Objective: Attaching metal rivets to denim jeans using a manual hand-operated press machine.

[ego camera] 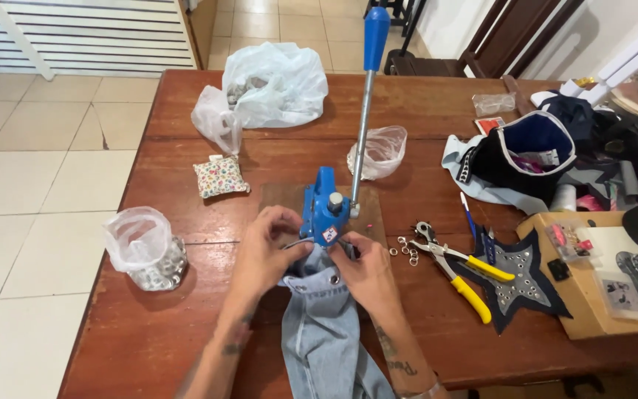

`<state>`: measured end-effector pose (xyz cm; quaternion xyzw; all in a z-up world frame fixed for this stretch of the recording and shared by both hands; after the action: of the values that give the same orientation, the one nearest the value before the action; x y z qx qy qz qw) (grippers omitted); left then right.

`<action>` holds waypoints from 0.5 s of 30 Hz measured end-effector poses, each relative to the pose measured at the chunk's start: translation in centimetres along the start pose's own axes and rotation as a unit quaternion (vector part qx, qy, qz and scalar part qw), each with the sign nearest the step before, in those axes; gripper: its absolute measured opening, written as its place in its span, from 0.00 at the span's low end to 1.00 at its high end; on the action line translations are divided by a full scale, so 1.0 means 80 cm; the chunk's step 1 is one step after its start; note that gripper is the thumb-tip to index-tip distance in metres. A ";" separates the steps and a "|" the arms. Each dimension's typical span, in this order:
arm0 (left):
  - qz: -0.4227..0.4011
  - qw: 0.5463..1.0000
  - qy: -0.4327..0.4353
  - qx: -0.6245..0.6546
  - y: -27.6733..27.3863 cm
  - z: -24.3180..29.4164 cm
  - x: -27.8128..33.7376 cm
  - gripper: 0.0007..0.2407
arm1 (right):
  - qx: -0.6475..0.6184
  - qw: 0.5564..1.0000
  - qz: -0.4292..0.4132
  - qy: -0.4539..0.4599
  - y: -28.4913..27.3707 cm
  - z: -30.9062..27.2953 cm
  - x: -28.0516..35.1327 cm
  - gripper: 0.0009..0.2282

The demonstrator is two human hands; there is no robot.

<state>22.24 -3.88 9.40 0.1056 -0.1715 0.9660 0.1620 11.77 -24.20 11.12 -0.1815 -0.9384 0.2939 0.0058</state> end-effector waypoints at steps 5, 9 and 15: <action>-0.038 0.977 0.210 -0.007 0.008 0.011 0.015 0.10 | -0.008 1.000 0.007 0.005 0.001 -0.001 -0.001 0.11; -0.052 0.974 0.217 -0.043 0.009 0.007 -0.005 0.13 | -0.021 1.000 0.001 0.004 -0.002 -0.008 -0.003 0.11; -0.094 0.979 0.183 -0.011 0.007 -0.007 -0.014 0.10 | -0.376 0.916 -0.045 0.131 0.023 0.052 -0.021 0.08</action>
<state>23.00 -4.52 8.43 -0.0587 -0.1391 0.9475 0.2818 13.49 -25.66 6.85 -0.1645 -0.9777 -0.1074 0.0736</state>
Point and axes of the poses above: each hand's wrist, its own x-axis away from the middle knuckle, its own y-axis out of the palm, z = x × y, the point moved 2 cm from there along -x, towards the middle knuckle, and after that the axes turned 9 degrees about -y, right-handed, at the moved point
